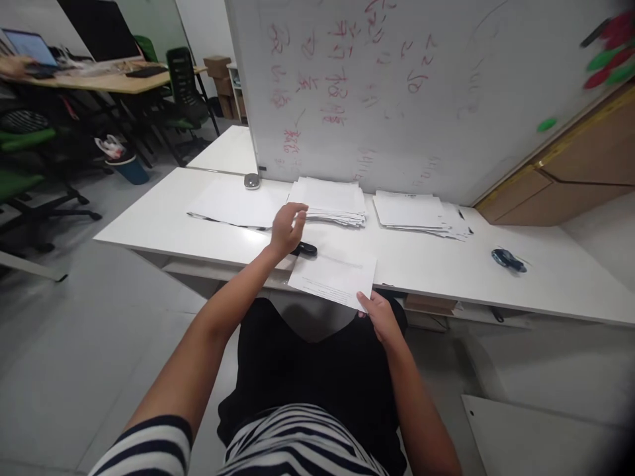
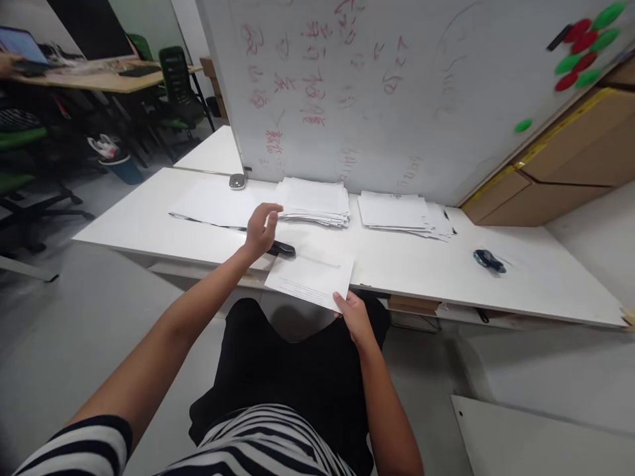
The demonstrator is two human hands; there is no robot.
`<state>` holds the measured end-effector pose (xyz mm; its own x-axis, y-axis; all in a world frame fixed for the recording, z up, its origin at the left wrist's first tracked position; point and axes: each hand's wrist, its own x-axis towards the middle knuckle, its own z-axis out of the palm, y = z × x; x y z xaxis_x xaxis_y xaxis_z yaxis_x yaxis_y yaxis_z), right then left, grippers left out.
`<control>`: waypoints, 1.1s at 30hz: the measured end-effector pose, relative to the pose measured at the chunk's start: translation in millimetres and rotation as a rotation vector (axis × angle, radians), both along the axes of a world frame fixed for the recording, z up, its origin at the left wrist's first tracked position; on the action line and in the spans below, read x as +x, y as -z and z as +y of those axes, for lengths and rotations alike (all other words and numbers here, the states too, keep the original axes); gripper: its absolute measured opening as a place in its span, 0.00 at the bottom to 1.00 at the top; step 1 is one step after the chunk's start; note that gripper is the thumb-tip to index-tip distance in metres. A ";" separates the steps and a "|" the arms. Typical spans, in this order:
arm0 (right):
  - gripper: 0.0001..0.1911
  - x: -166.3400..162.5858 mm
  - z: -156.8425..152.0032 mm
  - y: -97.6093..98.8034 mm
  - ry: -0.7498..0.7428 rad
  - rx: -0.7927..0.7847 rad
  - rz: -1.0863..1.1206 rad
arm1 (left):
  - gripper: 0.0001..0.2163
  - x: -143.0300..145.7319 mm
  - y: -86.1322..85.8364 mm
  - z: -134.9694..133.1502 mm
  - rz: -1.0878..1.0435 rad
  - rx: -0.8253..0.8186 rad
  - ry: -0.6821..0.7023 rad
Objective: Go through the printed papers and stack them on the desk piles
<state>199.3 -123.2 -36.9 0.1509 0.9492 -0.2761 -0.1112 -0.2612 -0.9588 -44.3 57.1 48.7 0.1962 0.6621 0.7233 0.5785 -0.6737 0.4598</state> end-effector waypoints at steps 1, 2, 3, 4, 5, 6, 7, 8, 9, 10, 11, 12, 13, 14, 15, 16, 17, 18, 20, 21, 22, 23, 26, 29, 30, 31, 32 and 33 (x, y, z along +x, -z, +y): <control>0.23 1.1 -0.3 0.6 0.002 0.011 -0.018 | 0.20 -9.6 -0.2 -5.1 0.041 0.000 -0.006; 0.23 2.6 -0.4 0.5 0.003 0.026 -0.032 | 0.19 -19.0 1.7 -10.1 0.134 -0.014 0.011; 0.23 4.6 -0.3 -0.3 0.003 0.041 -0.044 | 0.19 -27.8 5.5 -14.5 0.277 -0.044 0.060; 0.24 7.4 0.0 -2.1 0.004 0.056 -0.053 | 0.21 -35.3 10.9 -18.2 0.419 -0.084 0.110; 0.24 11.3 0.4 -5.1 0.009 0.066 -0.063 | 0.23 -41.4 17.4 -20.9 0.515 -0.127 0.138; 0.24 16.4 0.8 -9.5 0.019 0.071 -0.077 | 0.24 -45.9 24.1 -22.5 0.574 -0.172 0.143; 0.24 22.6 1.0 -15.2 0.038 0.074 -0.095 | 0.24 -48.9 30.5 -23.3 0.593 -0.214 0.122; 0.23 29.9 0.9 -22.2 0.068 0.077 -0.114 | 0.23 -50.7 35.9 -23.2 0.582 -0.251 0.084; 0.22 37.8 0.4 -30.4 0.112 0.089 -0.132 | 0.22 -51.6 40.2 -22.6 0.557 -0.281 0.038; 0.21 46.0 -0.7 -39.1 0.168 0.111 -0.144 | 0.21 -52.0 43.2 -21.8 0.529 -0.302 -0.006; 0.20 54.1 -2.3 -48.0 0.230 0.144 -0.146 | 0.20 -52.3 44.9 -21.0 0.503 -0.314 -0.045; 0.20 61.5 -4.4 -56.2 0.294 0.185 -0.141 | 0.19 -52.6 45.7 -20.6 0.480 -0.321 -0.078; 0.19 67.9 -6.7 -63.0 0.354 0.226 -0.133 | 0.19 -53.0 45.8 -20.4 0.464 -0.324 -0.100; 0.19 73.2 -9.3 -67.9 0.399 0.255 -0.130 | 0.18 -53.5 45.6 -20.5 0.452 -0.326 -0.117; 0.18 77.3 -12.0 -70.4 0.426 0.267 -0.133 | 0.17 -54.1 45.2 -20.7 0.443 -0.329 -0.130; 0.18 80.3 -14.9 -70.5 0.437 0.264 -0.141 | 0.17 -54.7 44.9 -20.9 0.438 -0.335 -0.137; 0.18 82.4 -17.9 -68.3 0.441 0.247 -0.148 | 0.16 -55.2 44.7 -20.9 0.434 -0.343 -0.142; 0.18 83.9 -21.0 -64.4 0.443 0.222 -0.149 | 0.16 -55.5 44.7 -20.7 0.431 -0.351 -0.144; 0.19 86.0 -27.8 -54.2 0.455 0.170 -0.120 | 0.15 -55.8 45.3 -19.5 0.423 -0.361 -0.142; 0.20 87.0 -31.2 -49.2 0.462 0.147 -0.095 | 0.15 -55.7 45.8 -18.8 0.421 -0.363 -0.139; 0.20 88.0 -34.4 -44.9 0.468 0.126 -0.068 | 0.15 -55.6 46.3 -18.1 0.422 -0.364 -0.135; 0.20 89.0 -37.1 -41.5 0.471 0.107 -0.044 | 0.15 -55.4 46.8 -17.4 0.425 -0.362 -0.134; 0.20 90.4 -40.4 -34.7 0.473 0.073 -0.007 | 0.15 -54.8 47.7 -16.8 0.442 -0.351 -0.144; 0.21 89.5 -37.9 -29.3 0.461 0.049 -0.034 | 0.16 -54.1 47.3 -17.8 0.444 -0.349 -0.155; 0.21 89.6 -36.7 -28.2 0.455 0.040 -0.045 | 0.16 -53.8 47.0 -18.2 0.443 -0.349 -0.156; 0.22 90.5 -35.3 -28.1 0.456 0.032 -0.052 | 0.16 -53.3 46.6 -18.4 0.442 -0.351 -0.156; 0.22 92.6 -33.6 -29.4 0.467 0.031 -0.054 | 0.15 -52.7 46.3 -18.5 0.443 -0.354 -0.157; 0.22 96.1 -30.9 -32.4 0.490 0.040 -0.056 | 0.15 -52.1 46.0 -18.4 0.446 -0.356 -0.162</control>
<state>295.4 -154.1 -4.5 0.5957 0.7726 -0.2197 -0.1596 -0.1542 -0.9751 -96.4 38.7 2.7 0.3062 0.8958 0.3222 0.8504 -0.4095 0.3304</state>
